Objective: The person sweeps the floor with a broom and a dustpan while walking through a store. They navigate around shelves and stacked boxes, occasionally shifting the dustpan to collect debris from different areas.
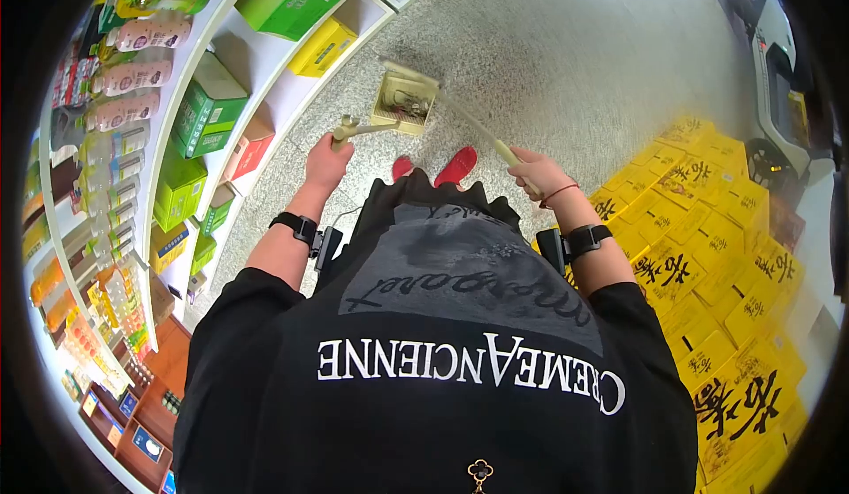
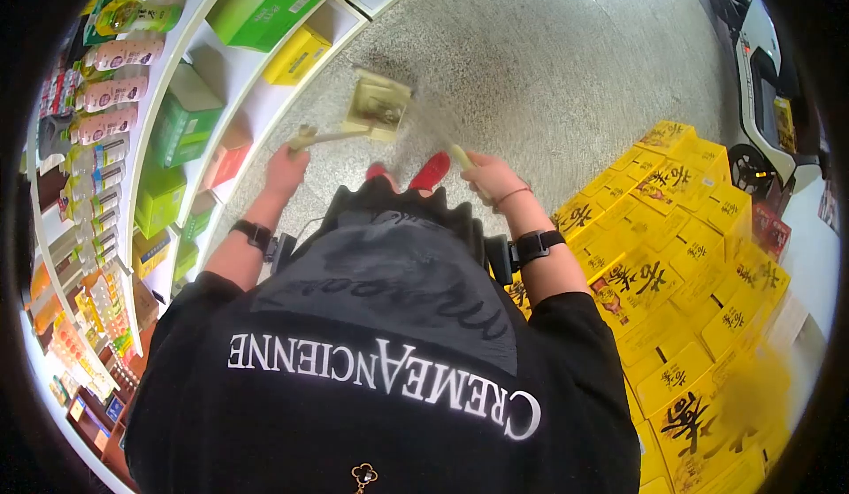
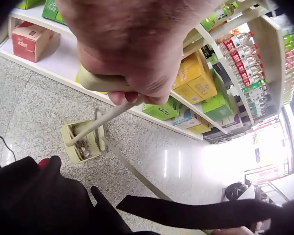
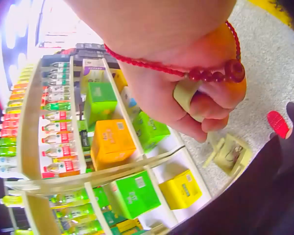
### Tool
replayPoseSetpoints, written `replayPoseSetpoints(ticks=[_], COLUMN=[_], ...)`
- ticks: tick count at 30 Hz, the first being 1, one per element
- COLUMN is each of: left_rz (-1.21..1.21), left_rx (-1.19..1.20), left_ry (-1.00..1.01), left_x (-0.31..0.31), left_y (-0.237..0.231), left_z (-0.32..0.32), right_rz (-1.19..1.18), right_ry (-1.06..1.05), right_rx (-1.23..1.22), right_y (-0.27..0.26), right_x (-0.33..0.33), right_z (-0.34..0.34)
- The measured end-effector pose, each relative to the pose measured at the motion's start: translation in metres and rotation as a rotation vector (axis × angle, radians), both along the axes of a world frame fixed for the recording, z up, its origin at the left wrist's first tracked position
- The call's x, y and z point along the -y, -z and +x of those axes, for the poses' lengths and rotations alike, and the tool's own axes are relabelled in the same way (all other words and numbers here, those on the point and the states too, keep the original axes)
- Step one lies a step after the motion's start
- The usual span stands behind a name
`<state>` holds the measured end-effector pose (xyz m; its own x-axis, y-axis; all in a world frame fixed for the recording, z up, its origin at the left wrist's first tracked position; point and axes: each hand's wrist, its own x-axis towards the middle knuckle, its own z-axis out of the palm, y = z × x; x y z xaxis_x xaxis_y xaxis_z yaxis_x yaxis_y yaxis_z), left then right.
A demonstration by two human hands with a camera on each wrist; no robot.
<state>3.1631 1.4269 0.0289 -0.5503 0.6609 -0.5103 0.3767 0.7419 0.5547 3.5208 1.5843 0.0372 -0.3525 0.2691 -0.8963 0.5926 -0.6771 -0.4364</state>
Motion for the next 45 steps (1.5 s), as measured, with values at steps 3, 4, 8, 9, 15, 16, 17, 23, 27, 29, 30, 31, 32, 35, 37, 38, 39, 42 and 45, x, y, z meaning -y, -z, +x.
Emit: replayPoseSetpoints(ticks=[3,4,8,9,15,16,17,23,27,29,30,31,32,35,37,38,39,42,45], left_rz=[0.004,0.008,0.028,0.024,0.009,0.014,0.016,0.019,0.034,0.057,0.028,-0.003,-0.001,-0.019,-0.032,-0.028,-0.036,-0.019,0.003], left_rx=[-0.006,0.001,0.056,0.054,0.065,0.075,0.076,0.033,0.111,0.119,0.125,0.133,0.137,0.046,0.042,0.043,0.037,0.027,0.015], left_ry=[-0.02,-0.036,-0.15,-0.148,-0.135,-0.136,-0.143,-0.061,-0.075,-0.076,-0.062,-0.046,-0.037,0.061,0.12,0.132,0.142,0.168,0.196], left_x=[-0.004,-0.005,-0.006,-0.007,-0.037,-0.044,-0.05,-0.094,-0.125,-0.141,-0.15,-0.157,-0.161,-0.172,-0.183,-0.189,-0.197,-0.219,-0.245], left_y=[-0.002,-0.003,0.0,0.001,0.003,0.007,0.012,0.003,0.002,-0.001,-0.005,-0.006,-0.004,0.002,-0.002,-0.003,-0.003,-0.001,0.004], left_z=[-0.002,-0.003,-0.013,-0.017,-0.039,-0.043,-0.048,-0.069,-0.075,-0.08,-0.08,-0.079,-0.08,-0.082,-0.079,-0.077,-0.073,-0.063,-0.051], right_rz=[-0.026,-0.029,0.31,0.308,0.295,0.274,0.252,0.375,0.197,0.137,0.074,0.075,0.045,-0.03,0.006,0.009,0.071,0.184,0.233], right_ry=[0.013,-0.001,-0.069,-0.075,0.034,0.093,0.15,-0.399,-0.428,-0.355,-0.285,-0.273,-0.221,0.002,0.223,0.235,0.248,0.309,0.372], right_rx=[-0.074,-0.073,0.088,0.087,0.084,0.077,0.07,0.099,0.085,0.067,0.047,0.052,0.039,-0.004,-0.009,-0.008,0.03,0.078,0.075], right_y=[-0.02,-0.027,-0.026,-0.026,-0.005,0.006,0.017,0.054,0.008,-0.012,-0.028,-0.04,-0.05,-0.052,-0.056,-0.054,-0.049,-0.033,-0.01], right_x=[-0.015,-0.022,-0.065,-0.082,-0.189,-0.195,-0.201,-0.185,-0.184,-0.186,-0.185,-0.183,-0.181,-0.183,-0.187,-0.193,-0.204,-0.243,-0.291], right_z=[-0.007,-0.008,-0.001,-0.004,-0.051,-0.064,-0.075,-0.097,-0.097,-0.091,-0.087,-0.081,-0.074,-0.035,-0.016,-0.005,0.009,0.032,0.041])
